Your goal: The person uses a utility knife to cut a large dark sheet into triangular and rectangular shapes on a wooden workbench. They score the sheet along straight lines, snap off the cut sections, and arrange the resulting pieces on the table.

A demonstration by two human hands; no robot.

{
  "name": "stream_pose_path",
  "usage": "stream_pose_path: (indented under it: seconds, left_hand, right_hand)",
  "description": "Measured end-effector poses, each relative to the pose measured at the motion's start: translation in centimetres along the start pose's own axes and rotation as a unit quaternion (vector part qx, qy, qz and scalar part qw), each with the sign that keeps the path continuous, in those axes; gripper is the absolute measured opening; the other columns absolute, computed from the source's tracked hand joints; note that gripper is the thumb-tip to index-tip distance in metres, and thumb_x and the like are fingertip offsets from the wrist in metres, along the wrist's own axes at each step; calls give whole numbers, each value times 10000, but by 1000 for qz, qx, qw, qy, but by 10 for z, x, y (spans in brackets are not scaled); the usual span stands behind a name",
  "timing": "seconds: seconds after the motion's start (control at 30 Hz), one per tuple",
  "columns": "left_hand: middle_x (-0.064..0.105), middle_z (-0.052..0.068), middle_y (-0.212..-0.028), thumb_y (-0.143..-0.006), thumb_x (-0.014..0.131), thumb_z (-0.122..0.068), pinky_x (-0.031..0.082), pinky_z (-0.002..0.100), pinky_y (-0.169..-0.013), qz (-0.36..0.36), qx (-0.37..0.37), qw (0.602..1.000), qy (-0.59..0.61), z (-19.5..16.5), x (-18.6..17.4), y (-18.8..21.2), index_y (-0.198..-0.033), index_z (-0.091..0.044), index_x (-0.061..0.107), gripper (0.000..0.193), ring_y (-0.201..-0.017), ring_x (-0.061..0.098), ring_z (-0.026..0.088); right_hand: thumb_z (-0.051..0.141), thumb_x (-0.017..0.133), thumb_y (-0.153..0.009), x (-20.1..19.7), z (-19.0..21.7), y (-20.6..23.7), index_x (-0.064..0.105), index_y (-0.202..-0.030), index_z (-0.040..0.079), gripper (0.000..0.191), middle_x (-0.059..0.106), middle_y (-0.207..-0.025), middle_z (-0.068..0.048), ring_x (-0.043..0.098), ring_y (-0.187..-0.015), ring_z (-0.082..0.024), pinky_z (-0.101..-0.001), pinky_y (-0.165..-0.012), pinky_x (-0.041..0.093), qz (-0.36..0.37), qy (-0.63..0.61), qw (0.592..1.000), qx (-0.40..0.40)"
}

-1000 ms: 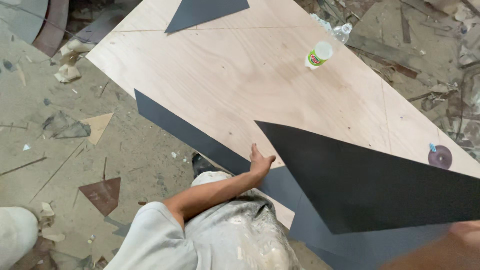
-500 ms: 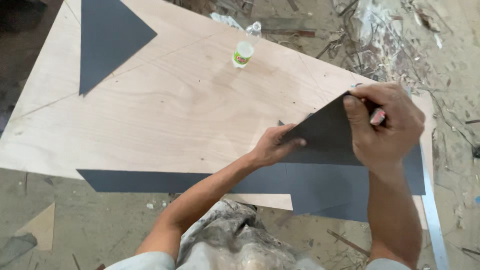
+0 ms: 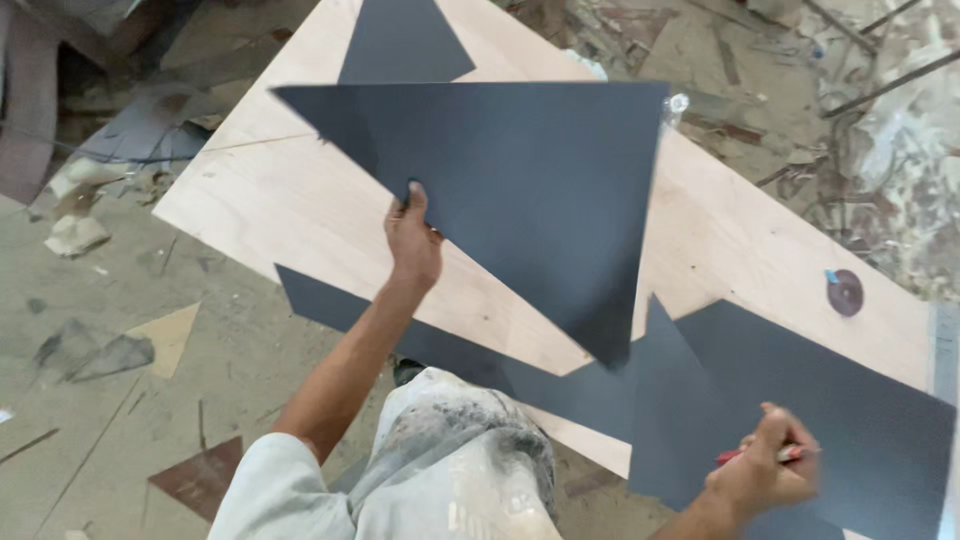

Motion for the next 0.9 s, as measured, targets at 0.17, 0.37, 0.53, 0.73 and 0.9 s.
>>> stream_pose_path:
  seconds: [0.17, 0.37, 0.53, 0.73, 0.9]
  left_hand:
    - [657, 71, -1221, -1017, 614, -330, 606, 437, -880, -162, 16, 984, -70, -84, -141, -19, -1352, -89, 521, 423, -1068, 671, 234]
    - [665, 82, -1176, -1062, 608, -261, 584, 460, -870, -96, 78, 972, -200, -142, -112, -123, -1287, -44, 607, 313, -1068, 629, 246]
    - [615, 153, -1308, -980, 589, -343, 593, 540, -951, -36, -6, 969, -243, -110, -71, -137, -1340, -39, 488, 481, -1177, 646, 345]
    - [725, 139, -1133, -1092, 563, -354, 592, 387, -797, -67, -218, 973, -46, 75, -109, -34, -1244, 28, 594, 413, -994, 665, 269]
    - [677, 132, -1341, -1088, 569, -320, 633, 438, -972, -153, -294, 942, 48, 161, -131, 5, -1338, 0, 579, 406, -1172, 693, 301]
  right_hand:
    - [119, 663, -1014, -67, -190, 100, 641, -967, 62, 77, 629, -802, -40, 493, -568, -81, -234, -474, 378, -67, -76, 914, 394]
    - [129, 679, -1012, -81, -218, 94, 572, -933, 109, 135, 692, -886, -69, 505, -573, -78, -232, -430, 356, -140, -118, 914, 362]
    - [147, 737, -934, -76, -219, 94, 658, -967, 76, 111, 696, -789, -9, 475, -540, -55, -218, -454, 356, -144, -69, 927, 338]
    - [241, 718, -954, -119, -257, 199, 683, -861, 67, 200, 628, -758, 60, 513, -616, -23, -229, -527, 413, -147, 96, 914, 365]
    - [201, 703, -854, -164, -282, 309, 668, -863, 57, 149, 636, -703, -28, 491, -519, -140, -329, -493, 364, -296, 62, 800, 518]
Point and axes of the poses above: each hand's wrist, its own y-axis away from the middle knuckle, its own x-axis out of the palm, z = x × y, the point moved 10 cm from there along -y, towards the middle knuckle
